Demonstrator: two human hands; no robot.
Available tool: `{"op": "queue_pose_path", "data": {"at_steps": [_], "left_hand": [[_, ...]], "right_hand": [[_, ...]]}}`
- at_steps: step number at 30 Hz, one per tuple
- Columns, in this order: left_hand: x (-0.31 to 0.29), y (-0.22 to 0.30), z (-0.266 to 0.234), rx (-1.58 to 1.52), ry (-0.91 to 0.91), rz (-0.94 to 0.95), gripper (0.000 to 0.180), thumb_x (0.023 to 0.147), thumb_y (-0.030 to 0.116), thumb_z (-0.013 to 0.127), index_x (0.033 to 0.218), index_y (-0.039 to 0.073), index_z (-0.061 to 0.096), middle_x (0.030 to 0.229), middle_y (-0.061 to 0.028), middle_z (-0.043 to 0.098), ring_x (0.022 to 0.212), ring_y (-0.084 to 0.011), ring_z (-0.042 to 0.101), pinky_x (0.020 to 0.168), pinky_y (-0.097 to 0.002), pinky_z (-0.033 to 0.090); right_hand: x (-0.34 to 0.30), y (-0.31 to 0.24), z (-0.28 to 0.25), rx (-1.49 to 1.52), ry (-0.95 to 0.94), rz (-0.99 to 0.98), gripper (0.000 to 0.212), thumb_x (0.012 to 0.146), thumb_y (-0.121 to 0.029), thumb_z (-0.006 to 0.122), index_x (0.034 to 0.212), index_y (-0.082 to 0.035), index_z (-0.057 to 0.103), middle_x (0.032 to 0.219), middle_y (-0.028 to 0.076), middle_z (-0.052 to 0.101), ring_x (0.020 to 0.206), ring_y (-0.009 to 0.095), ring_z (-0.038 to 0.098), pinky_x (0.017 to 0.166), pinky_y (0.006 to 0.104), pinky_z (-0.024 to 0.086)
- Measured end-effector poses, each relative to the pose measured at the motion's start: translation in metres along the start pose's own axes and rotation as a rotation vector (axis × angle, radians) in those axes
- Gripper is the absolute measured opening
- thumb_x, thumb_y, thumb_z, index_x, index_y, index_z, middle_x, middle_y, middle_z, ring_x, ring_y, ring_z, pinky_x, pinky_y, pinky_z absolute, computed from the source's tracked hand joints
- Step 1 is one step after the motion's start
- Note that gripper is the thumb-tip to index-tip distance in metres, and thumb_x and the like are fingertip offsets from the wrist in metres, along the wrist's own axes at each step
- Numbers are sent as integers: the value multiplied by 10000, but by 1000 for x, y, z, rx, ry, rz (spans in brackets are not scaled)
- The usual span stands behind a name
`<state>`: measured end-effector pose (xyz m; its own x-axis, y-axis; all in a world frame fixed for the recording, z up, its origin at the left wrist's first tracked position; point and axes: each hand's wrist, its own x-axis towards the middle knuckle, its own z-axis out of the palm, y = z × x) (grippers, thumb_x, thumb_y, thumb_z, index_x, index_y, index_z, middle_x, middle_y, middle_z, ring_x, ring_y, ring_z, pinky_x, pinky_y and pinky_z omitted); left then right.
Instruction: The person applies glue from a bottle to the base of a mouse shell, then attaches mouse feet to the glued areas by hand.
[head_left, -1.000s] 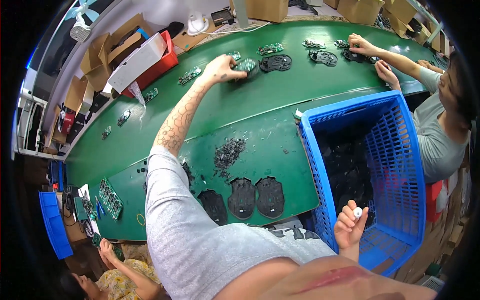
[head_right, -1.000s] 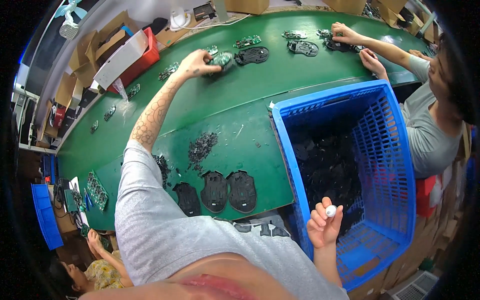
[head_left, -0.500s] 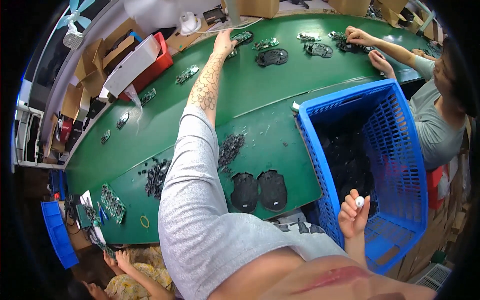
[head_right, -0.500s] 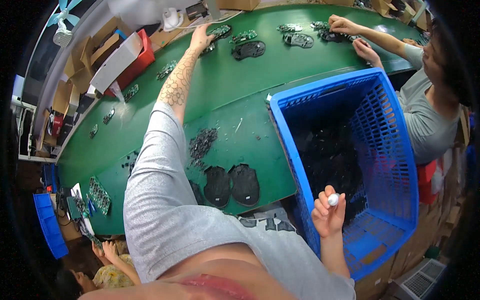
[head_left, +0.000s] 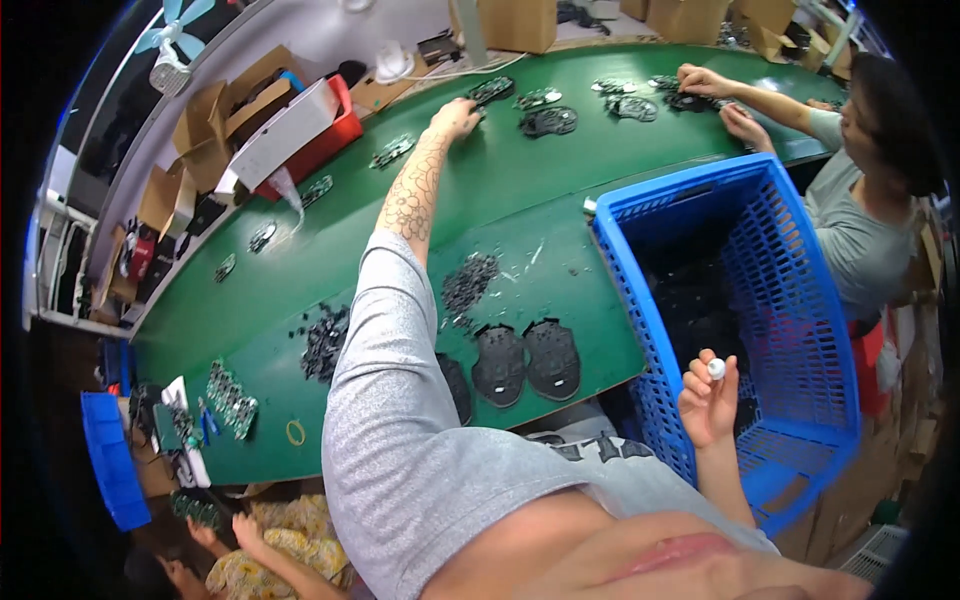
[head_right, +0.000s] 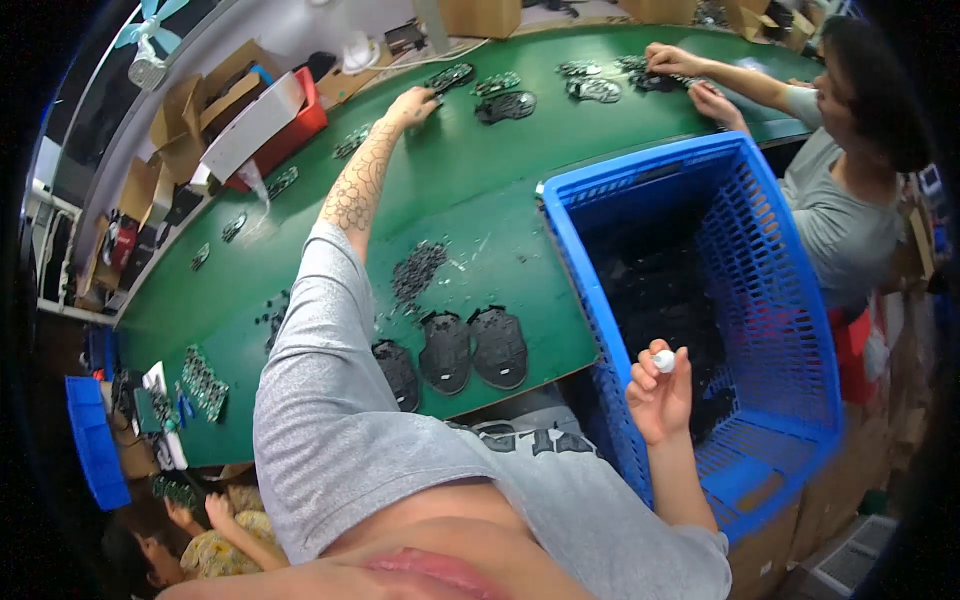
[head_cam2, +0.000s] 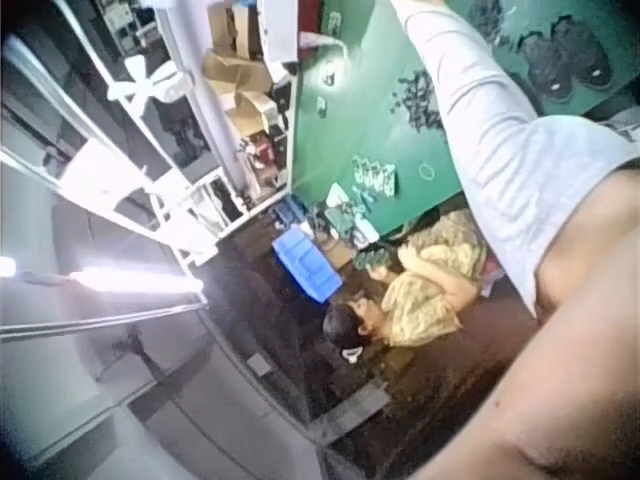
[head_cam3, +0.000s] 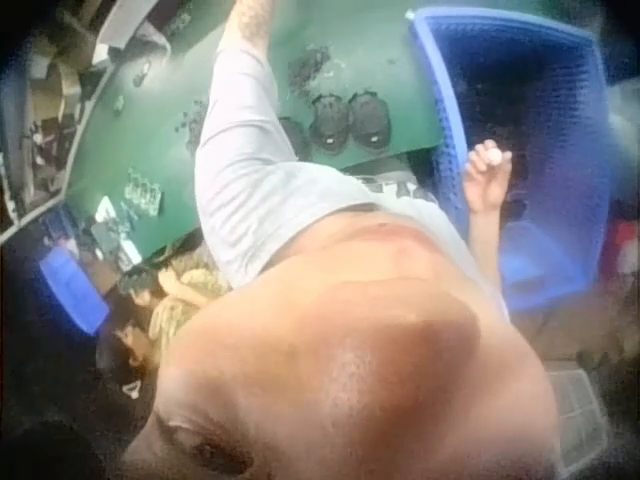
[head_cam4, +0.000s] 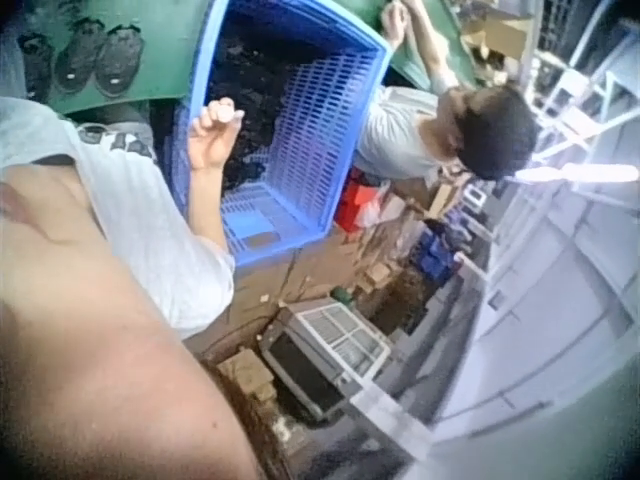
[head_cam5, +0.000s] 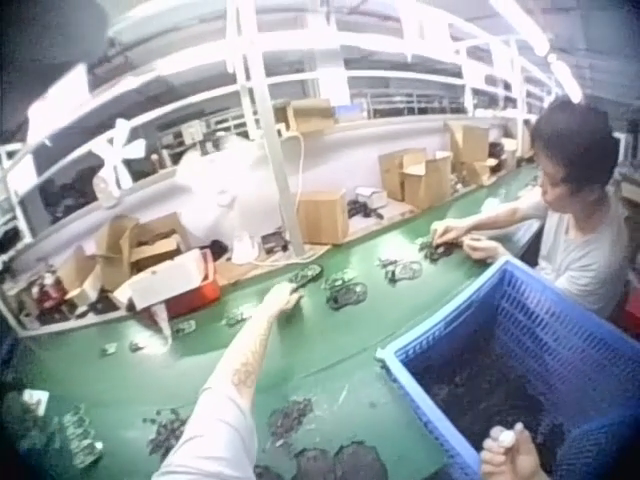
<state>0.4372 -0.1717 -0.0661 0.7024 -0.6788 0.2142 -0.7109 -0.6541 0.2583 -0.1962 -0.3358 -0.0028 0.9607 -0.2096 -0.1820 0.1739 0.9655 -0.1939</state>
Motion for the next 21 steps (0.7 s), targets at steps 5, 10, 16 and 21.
{"op": "queue_pose_path", "data": {"at_steps": [5, 10, 16, 21], "left_hand": [[7, 37, 4, 97, -10, -192, 401, 877, 355, 538, 1213, 151, 614, 1285, -118, 559, 1175, -348, 534, 930, -536, 456], [14, 44, -3, 199, -29, -193, 424, 979, 449, 377, 1224, 178, 592, 1383, -20, 501, 1227, -396, 469, 953, -615, 392], [-11, 31, 20, 289, 234, -277, 450, 959, 417, 432, 1272, 116, 552, 1425, -91, 459, 1279, -405, 419, 998, -660, 341], [-70, 97, -36, -273, 132, 283, 372, 894, 292, 609, 1186, 62, 623, 1125, -120, 664, 1020, -291, 625, 886, -361, 513]], "right_hand": [[5, -1, -2, 55, 1, 2, 340, 995, -400, 512, 1030, -63, 515, 778, 31, 508, 706, 115, 528, 552, 209, 436], [-4, -2, -1, 31, -4, -1, 338, 998, -399, 507, 1043, -64, 517, 776, 28, 496, 701, 112, 513, 547, 211, 424], [-5, 1, 0, -39, 12, 1, 335, 999, -393, 509, 1057, -63, 515, 769, 19, 460, 675, 97, 468, 535, 214, 397], [2, -2, 2, 301, -28, 88, 299, 983, -365, 552, 1038, -76, 497, 774, -4, 437, 662, 75, 459, 545, 214, 387]]}}
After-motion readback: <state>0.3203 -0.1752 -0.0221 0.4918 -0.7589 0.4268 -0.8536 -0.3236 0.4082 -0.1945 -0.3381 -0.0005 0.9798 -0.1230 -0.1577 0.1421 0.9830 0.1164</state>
